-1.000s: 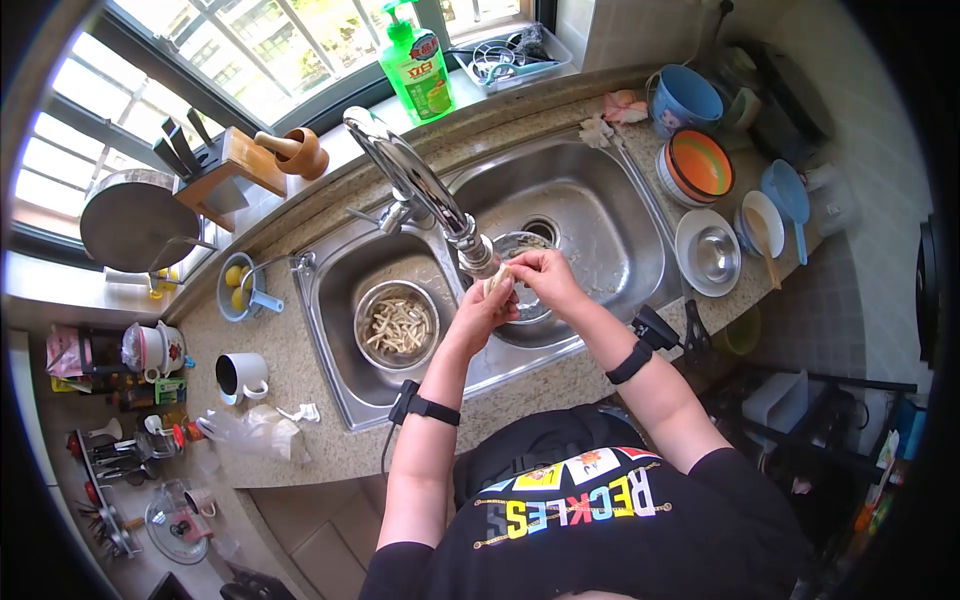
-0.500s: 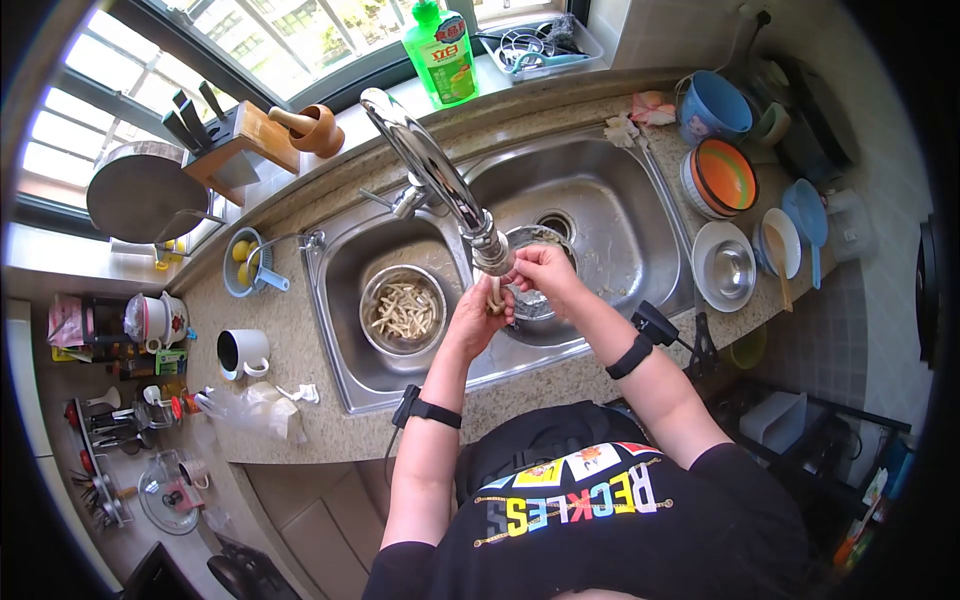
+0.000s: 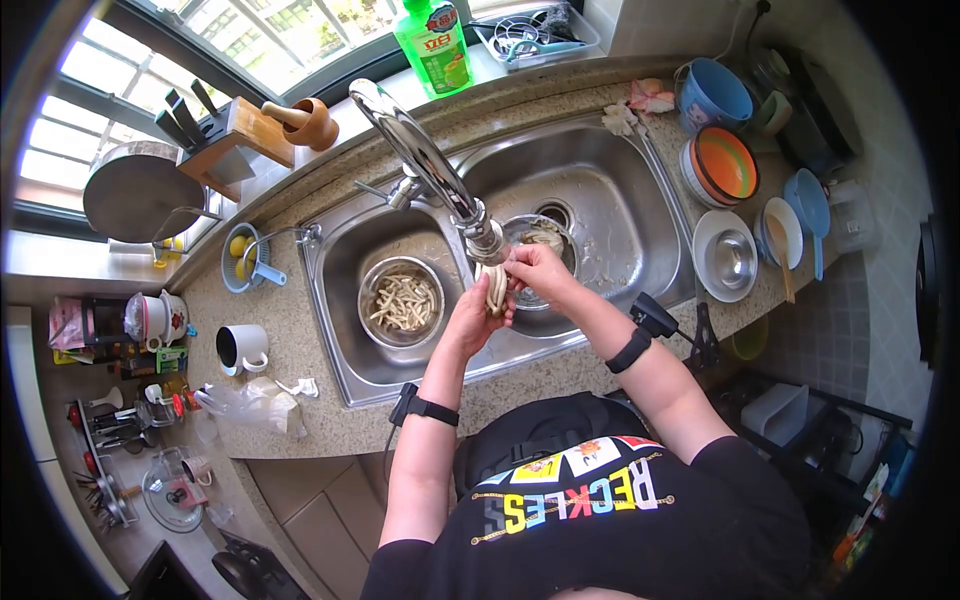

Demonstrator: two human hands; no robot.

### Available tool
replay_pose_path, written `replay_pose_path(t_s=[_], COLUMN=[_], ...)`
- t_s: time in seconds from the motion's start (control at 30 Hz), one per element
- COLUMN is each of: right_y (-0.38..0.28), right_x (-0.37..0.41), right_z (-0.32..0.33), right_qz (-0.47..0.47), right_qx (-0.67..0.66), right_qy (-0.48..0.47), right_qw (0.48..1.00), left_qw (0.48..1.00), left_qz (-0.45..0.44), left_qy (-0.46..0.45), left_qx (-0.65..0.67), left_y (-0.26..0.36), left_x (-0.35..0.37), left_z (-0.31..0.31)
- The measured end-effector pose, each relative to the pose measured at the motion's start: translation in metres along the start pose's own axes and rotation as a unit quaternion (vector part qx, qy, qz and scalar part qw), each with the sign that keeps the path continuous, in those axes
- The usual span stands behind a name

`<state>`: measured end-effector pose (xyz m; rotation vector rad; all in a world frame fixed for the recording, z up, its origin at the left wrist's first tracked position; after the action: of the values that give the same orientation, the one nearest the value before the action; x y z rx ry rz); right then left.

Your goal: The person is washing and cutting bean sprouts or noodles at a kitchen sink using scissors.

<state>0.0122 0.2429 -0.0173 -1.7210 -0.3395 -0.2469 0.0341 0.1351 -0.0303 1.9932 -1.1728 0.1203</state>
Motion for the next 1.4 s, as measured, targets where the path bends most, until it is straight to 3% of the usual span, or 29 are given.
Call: replay_pose_path(t_s=[0.07, 0.17, 0.3, 0.37, 0.5, 0.57, 0.9, 1.17, 1.4], right_y=[0.001, 0.001, 0.012, 0.016, 0.007, 0.008, 0.004, 0.024, 0.022], right_x=[0.003, 0.003, -0.002, -0.003, 0.002, 0.004, 0.003, 0.0, -0.003], right_z=[-0.002, 0.002, 0.012, 0.013, 0.006, 0.001, 0.001, -0.012, -0.003], right_qz=[-0.029, 0.032, 0.019, 0.02, 0.033, -0.016, -0.006, -0.057, -0.011], right_qx=[-0.036, 0.036, 0.029, -0.051, -0.088, -0.075, 0.022, -0.147, -0.059], right_qy=[-0.004, 0.027, 0.053, 0.077, 0.068, 0.027, 0.031, 0.025, 0.05], right_qw=[0.999, 0.998, 0.998, 0.996, 0.993, 0.997, 0.999, 0.987, 0.997], left_qw=[0.999, 0.998, 1.0, 0.998, 0.998, 0.995, 0.989, 0.984, 0.986], left_qz=[-0.023, -0.02, -0.008, -0.019, -0.021, -0.051, -0.069, -0.102, -0.054], left_qy=[0.04, 0.046, 0.016, 0.062, 0.052, 0.07, 0.119, 0.126, 0.146], left_qx=[-0.026, -0.036, -0.024, -0.003, -0.017, -0.056, -0.048, -0.078, -0.061], left_y=[0.0, -0.003, -0.001, 0.001, 0.003, 0.006, 0.009, 0.011, 0.007], left_x=[-0.003, -0.004, 0.0, 0.003, 0.0, -0.001, -0.003, -0.011, -0.007], left_z=[0.002, 0.0, -0.006, -0.005, -0.005, -0.004, 0.013, 0.006, 0.005])
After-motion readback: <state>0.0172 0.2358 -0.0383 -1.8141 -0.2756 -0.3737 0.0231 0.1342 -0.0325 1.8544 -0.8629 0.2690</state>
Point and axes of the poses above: each hand's wrist, its own x-axis away from the middle knuckle, its own z-axis out of the back of the hand, y = z × x, the point moved 7 cm from there along -x, towards the middle knuckle, and after that the axes turned 1 degree about -y, right-handed, at the moved point
